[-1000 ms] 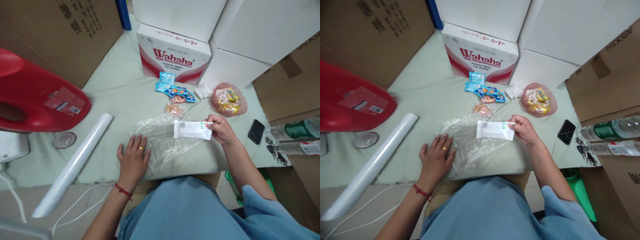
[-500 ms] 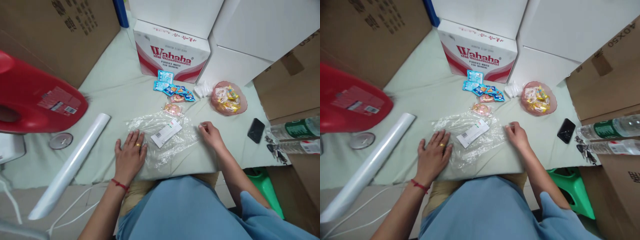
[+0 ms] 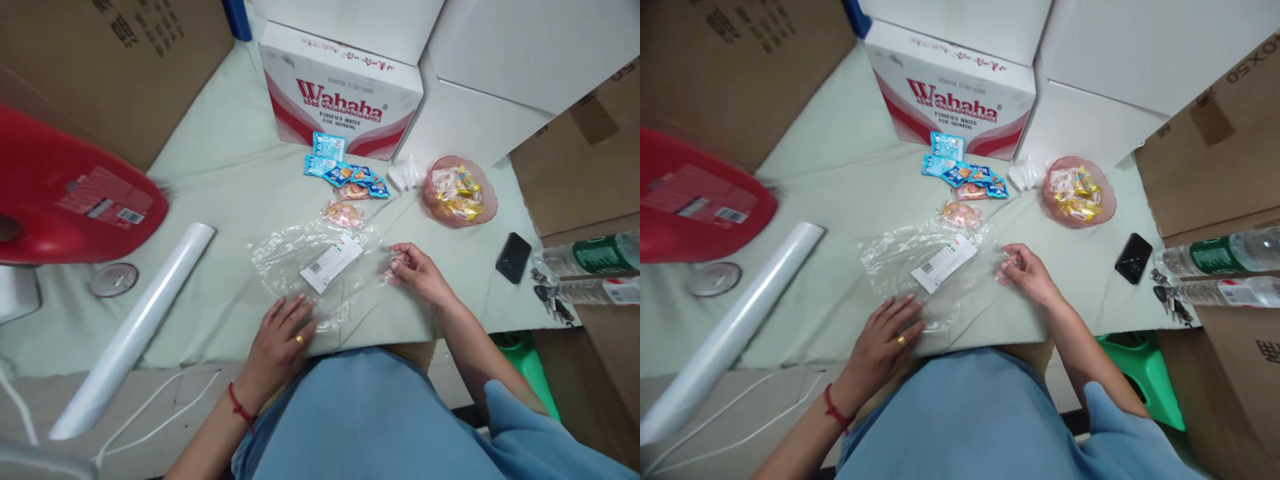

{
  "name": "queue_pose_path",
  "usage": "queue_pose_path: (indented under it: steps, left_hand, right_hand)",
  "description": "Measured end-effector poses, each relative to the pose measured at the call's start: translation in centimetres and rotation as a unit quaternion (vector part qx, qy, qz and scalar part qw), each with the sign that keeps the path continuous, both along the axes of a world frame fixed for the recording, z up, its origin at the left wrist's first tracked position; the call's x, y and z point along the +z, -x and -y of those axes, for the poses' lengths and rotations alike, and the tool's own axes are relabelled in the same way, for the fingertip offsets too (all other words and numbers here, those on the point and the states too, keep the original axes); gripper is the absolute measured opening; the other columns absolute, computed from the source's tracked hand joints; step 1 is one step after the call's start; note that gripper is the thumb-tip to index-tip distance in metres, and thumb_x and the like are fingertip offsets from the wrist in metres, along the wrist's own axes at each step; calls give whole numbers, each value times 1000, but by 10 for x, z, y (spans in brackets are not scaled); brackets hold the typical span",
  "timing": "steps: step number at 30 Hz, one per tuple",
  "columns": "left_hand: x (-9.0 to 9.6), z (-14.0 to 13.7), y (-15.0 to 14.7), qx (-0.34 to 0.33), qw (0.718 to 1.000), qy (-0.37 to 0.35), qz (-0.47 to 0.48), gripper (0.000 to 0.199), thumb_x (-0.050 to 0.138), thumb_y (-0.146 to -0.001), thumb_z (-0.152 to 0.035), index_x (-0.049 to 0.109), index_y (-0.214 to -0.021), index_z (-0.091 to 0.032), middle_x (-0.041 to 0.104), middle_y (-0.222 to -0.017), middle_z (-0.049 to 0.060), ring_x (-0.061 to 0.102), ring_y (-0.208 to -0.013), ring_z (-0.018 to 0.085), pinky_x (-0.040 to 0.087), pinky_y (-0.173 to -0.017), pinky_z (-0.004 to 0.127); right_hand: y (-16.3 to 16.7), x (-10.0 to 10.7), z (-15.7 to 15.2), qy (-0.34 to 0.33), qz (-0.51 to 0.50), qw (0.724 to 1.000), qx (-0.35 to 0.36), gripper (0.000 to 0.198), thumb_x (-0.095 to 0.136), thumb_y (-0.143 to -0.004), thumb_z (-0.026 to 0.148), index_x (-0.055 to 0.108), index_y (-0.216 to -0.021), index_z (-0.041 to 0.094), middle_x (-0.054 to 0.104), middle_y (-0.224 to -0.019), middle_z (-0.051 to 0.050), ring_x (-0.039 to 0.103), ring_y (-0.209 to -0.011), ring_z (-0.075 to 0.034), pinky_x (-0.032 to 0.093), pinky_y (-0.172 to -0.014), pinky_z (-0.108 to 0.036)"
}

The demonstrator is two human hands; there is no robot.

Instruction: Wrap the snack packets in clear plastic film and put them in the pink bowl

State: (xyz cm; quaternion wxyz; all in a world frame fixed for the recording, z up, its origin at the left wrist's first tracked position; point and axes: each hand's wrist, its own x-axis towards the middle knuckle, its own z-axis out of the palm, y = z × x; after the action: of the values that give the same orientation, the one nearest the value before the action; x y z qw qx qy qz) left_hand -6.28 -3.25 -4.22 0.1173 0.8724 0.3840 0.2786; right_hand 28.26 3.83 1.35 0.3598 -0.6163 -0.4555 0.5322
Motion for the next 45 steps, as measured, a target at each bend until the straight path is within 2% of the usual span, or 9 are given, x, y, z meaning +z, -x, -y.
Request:
queue_pose_path:
  steps: [4,8,12,17,22,26,33,38,45]
  left_hand:
    - [3,-7,17,-30,998,43,30,24,58,-99,-14,74,-112,-27,77,-135,8,62,-142,25,50,-119,49]
    - [21,-7,39,-76,992,94,34,32,56,-101,-20,70,-129,-27,76,-137,7,69,-132,22,47,-122,46]
    - [38,-9,39,56,991,100,72,30,47,-105,-21,75,-114,-27,83,-118,5,75,-115,23,58,-100,44]
    - [51,-39,-9,237,971,-8,-7,34,60,-102,-33,69,-71,-22,83,-94,8,71,-96,31,53,-87,49]
    - [38,-59,-33,169,978,42,-116,33,54,-104,-31,73,-128,-19,72,-143,15,59,-141,36,31,-122,66]
    - [21,-50,-6,160,966,131,-154,55,53,-103,-40,53,-155,-23,57,-161,16,47,-153,40,7,-124,82]
    - [4,-40,42,119,969,168,-137,57,50,-103,-47,55,-156,-26,50,-167,15,44,-157,38,14,-126,76]
    - [0,-38,45,117,974,150,-122,55,47,-104,-45,57,-155,-27,49,-168,14,44,-157,37,15,-127,73]
    - [1,-37,41,123,974,147,-122,55,45,-104,-46,58,-154,-25,48,-168,15,45,-156,38,14,-127,74]
  right_hand:
    - [-6,8,9,67,0,998,-6,56,81,-76,50,59,-121,25,62,-88,4,59,-52,-13,46,-44,-27]
    - [-32,13,20,85,127,985,78,45,75,-83,50,65,-117,23,66,-79,2,61,-54,-16,45,-47,-28]
    - [-50,30,13,-60,372,915,146,19,67,-91,38,76,-95,22,74,-80,-5,66,-69,-22,50,-65,-33]
    - [5,46,-30,-246,364,864,247,24,57,-103,27,78,-113,24,77,-104,-8,72,-96,-24,55,-87,-36]
    - [75,27,-70,-233,384,768,456,53,74,-96,22,63,-147,27,61,-152,-10,68,-127,-28,57,-95,-35]
    - [84,15,-73,-188,452,716,498,64,78,-94,30,56,-155,28,57,-158,-9,70,-123,-31,57,-89,-36]
    - [57,15,-50,-174,488,718,464,51,69,-101,32,56,-150,20,62,-147,-15,69,-120,-29,56,-90,-37]
    - [38,18,-41,-194,477,752,411,52,66,-103,35,54,-150,20,61,-148,-16,70,-116,-30,57,-87,-39]
    - [69,29,-46,-236,438,772,396,55,68,-102,41,54,-151,22,62,-147,-14,71,-114,-29,58,-85,-38]
